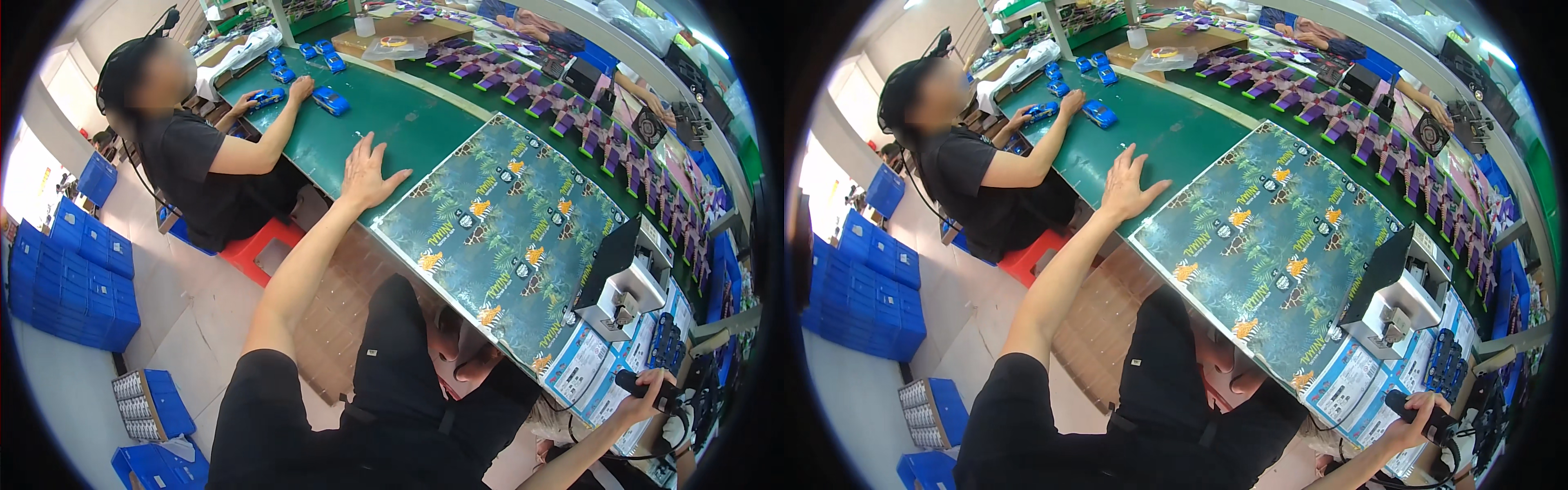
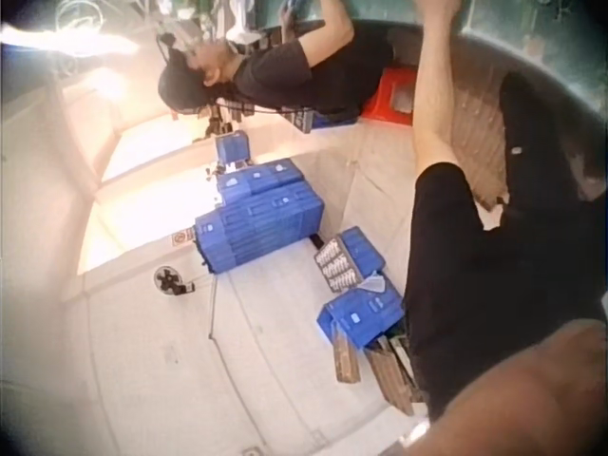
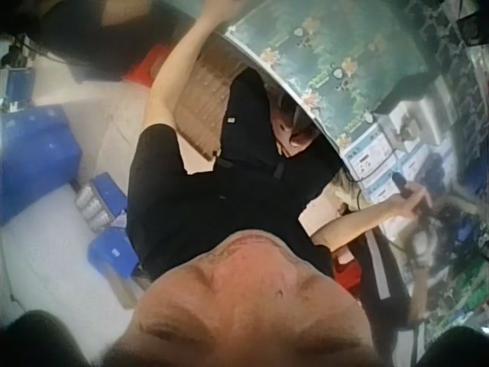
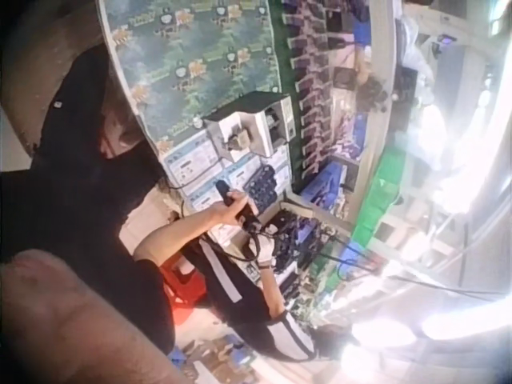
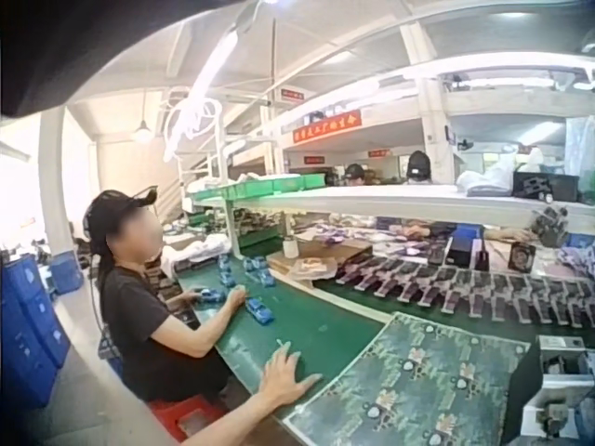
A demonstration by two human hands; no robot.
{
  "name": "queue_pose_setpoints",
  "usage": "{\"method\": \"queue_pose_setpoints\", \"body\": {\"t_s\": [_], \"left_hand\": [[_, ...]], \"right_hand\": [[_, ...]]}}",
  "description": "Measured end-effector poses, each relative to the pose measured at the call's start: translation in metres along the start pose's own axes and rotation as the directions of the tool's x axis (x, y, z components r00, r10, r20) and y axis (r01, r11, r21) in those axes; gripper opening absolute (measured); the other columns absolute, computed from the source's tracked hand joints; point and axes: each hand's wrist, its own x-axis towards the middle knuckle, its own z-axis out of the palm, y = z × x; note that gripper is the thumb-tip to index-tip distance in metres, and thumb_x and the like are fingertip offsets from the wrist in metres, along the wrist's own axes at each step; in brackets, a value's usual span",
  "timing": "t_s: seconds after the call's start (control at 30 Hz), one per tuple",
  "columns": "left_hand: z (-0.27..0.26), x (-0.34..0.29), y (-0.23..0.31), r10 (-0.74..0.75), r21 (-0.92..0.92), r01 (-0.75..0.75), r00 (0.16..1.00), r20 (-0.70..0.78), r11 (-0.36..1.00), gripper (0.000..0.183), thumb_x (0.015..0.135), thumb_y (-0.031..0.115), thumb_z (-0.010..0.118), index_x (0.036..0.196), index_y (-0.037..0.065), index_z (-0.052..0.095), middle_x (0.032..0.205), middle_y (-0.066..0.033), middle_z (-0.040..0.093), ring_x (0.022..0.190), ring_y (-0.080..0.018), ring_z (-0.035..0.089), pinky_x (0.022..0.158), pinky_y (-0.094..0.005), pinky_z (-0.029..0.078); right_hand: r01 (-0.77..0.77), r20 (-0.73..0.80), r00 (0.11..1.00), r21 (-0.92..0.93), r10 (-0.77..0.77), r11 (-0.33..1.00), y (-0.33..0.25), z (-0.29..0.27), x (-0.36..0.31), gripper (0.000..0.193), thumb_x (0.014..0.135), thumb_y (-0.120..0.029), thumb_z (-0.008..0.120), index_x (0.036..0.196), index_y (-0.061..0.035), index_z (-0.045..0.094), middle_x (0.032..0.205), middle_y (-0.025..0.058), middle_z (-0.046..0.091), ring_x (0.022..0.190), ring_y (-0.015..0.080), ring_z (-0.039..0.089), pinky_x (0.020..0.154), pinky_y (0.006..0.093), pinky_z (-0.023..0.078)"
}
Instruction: The recorder uses a powered screwdriver to assemble components of plastic toy cars at a factory workstation.
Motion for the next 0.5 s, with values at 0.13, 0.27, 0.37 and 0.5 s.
{"method": "queue_pose_setpoints", "body": {"t_s": [0.13, 0.27, 0.37, 0.5], "left_hand": [[-0.004, -0.004, -0.002, -0.042, -0.012, 0.043, 0.999, 0.016, 0.999, 0.069, 0.082, 0.053, 0.07, 0.122, -0.002, 0.06, 0.143, -0.0252, 0.043, 0.134, -0.0375, 0.039, 0.109, -0.0472, 0.034], [-0.006, -0.005, -0.003, 0.012, -0.011, -0.012, 0.999, -0.046, 1.0, 0.056, 0.082, 0.046, 0.071, 0.11, -0.002, 0.065, 0.134, -0.0233, 0.052, 0.126, -0.0361, 0.047, 0.102, -0.0453, 0.041], [0.002, -0.001, 0.003, 0.091, 0.0, -0.092, 0.989, -0.119, 0.996, 0.048, 0.082, 0.04, 0.073, 0.105, -0.001, 0.067, 0.127, -0.0214, 0.057, 0.118, -0.036, 0.053, 0.096, -0.0451, 0.044], [-0.003, 0.001, 0.031, 0.268, -0.037, -0.282, 0.94, -0.211, 0.959, 0.028, 0.082, 0.019, 0.072, 0.103, 0.001, 0.067, 0.116, -0.0186, 0.064, 0.11, -0.0361, 0.058, 0.094, -0.0456, 0.045]], "right_hand": [[-0.007, -0.033, 0.999, -0.007, 0.006, 1.0, -0.001, 0.006, -0.003, 0.012, 0.089, -0.004, 0.062, 0.092, -0.0026, 0.051, 0.065, 0.0036, 0.047, 0.057, 0.0123, 0.046, 0.06, 0.0268, 0.041], [0.001, -0.057, 0.998, 0.017, 0.0, 1.0, -0.003, 0.005, -0.005, 0.014, 0.088, -0.004, 0.063, 0.093, -0.0016, 0.051, 0.066, 0.004, 0.048, 0.058, 0.0122, 0.047, 0.061, 0.0268, 0.041], [-0.004, -0.069, 0.998, 0.075, 0.01, 0.997, 0.001, -0.006, -0.007, 0.014, 0.086, -0.002, 0.064, 0.094, -0.0022, 0.053, 0.068, 0.0035, 0.049, 0.058, 0.0116, 0.048, 0.058, 0.0259, 0.041], [-0.102, -0.186, 0.976, 0.048, 0.109, 0.994, 0.003, -0.009, -0.014, 0.019, 0.082, 0.003, 0.064, 0.098, -0.0047, 0.057, 0.073, 0.002, 0.052, 0.06, 0.0097, 0.05, 0.053, 0.0227, 0.042]]}}
